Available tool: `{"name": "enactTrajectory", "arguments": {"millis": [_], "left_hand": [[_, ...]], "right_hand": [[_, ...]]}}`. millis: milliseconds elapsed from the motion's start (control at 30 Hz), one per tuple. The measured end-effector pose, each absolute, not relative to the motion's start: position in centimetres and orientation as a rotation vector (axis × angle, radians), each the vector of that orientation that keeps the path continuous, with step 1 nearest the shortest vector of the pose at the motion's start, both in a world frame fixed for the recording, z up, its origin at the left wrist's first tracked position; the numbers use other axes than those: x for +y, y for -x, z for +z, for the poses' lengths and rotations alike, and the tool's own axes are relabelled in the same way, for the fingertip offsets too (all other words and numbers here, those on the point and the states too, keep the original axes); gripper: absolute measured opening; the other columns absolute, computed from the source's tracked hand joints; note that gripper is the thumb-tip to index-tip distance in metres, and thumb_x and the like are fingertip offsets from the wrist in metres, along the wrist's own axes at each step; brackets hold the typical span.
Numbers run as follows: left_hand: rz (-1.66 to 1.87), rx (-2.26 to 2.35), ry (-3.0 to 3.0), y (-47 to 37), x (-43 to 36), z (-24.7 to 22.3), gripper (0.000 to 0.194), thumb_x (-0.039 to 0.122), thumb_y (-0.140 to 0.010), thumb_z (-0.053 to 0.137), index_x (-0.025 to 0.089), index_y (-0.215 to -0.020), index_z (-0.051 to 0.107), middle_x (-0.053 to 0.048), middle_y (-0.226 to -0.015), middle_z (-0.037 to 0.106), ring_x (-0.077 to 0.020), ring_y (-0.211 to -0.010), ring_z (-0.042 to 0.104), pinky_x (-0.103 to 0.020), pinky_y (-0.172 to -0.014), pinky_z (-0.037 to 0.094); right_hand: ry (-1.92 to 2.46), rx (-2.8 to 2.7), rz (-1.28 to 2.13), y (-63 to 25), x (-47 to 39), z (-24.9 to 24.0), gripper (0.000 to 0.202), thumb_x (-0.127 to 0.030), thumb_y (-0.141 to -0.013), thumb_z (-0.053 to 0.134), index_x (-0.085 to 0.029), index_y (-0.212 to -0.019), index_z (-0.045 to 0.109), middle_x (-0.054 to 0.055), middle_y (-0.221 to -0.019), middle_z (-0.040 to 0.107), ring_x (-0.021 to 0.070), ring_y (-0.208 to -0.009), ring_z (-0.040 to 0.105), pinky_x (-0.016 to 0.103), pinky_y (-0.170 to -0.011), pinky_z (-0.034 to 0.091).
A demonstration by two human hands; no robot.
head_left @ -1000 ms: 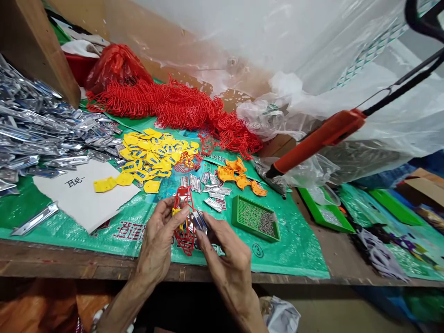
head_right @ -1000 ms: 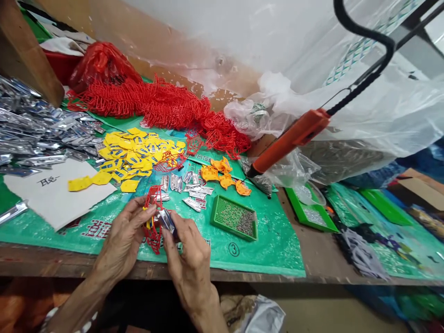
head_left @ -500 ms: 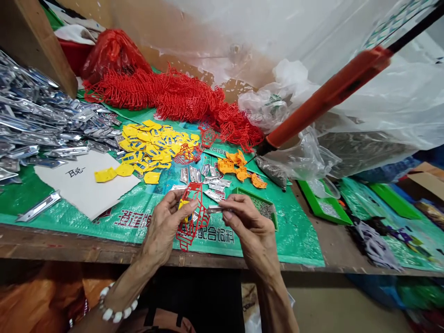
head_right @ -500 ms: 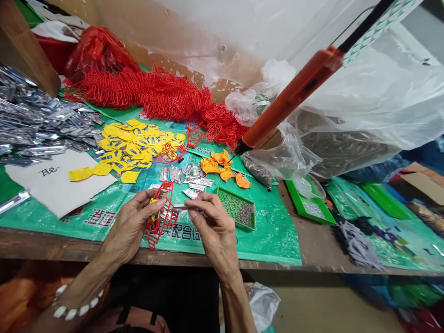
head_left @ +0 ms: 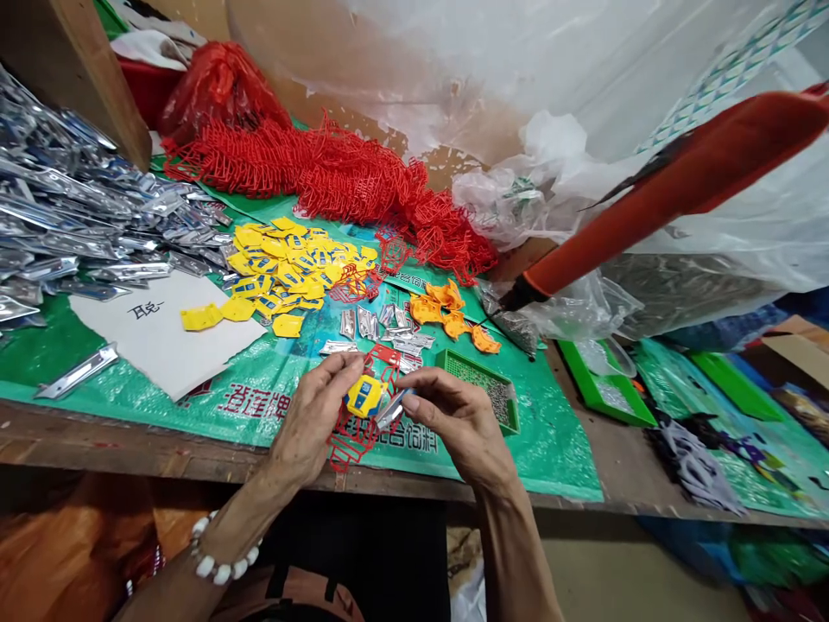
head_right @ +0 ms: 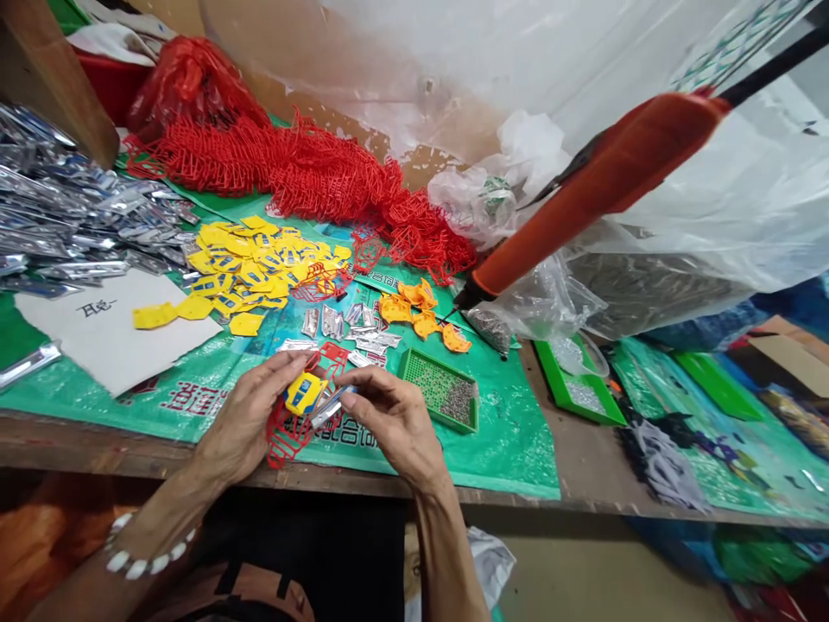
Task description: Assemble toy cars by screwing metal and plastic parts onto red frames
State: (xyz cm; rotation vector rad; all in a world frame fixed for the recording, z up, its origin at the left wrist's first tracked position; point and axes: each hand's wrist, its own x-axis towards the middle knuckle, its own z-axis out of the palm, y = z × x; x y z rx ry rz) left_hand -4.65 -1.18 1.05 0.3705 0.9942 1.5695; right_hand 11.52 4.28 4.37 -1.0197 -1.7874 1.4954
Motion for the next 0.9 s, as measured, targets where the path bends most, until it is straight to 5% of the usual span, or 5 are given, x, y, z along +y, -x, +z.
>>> {"name": "enactTrajectory", "arguments": {"millis": [200,500,900], "left_hand": [[1.533,0.785,-0.233,5.6,-1.2,1.4,0.020,0.018,-0.078,0.063,0.013,-0.092,0.077,-0.008,-0.100,0.075,-0.0190,-0.086,0.066,-0.027,-0.074,0.053],[1.524,0.682,-0.205,5.4,-1.6,2.2,0.018,0.021,-0.080,0.064,0.014,-0.090,0.078,-0.011,-0.097,0.075,-0.0233,-0.090,0.068,-0.029,-0.071,0.056],[1.438,0.753,0.005,5.5,-0.9,1.6,0.022,0.000,-0.083,0.054,0.008,-0.089,0.074,-0.011,-0.084,0.076,-0.0159,-0.066,0.071,-0.024,-0.063,0.060]], "right_hand": [[1.049,-1.575,1.624,-12.4,5.0,2.7,0.017,-0.029,-0.076,0.076,-0.019,-0.089,0.073,0.000,-0.075,0.063,0.0097,-0.066,0.050,0.023,-0.061,0.040],[1.039,-1.512,1.644,-12.8,5.3,1.5,0.017,-0.030,-0.073,0.076,-0.019,-0.087,0.074,0.001,-0.075,0.063,0.0111,-0.064,0.051,0.024,-0.060,0.042],[0.930,-1.572,1.586,-11.6,5.4,2.2,0.016,-0.026,-0.077,0.073,-0.025,-0.092,0.077,0.003,-0.099,0.053,0.0149,-0.089,0.053,0.024,-0.067,0.047]]}}
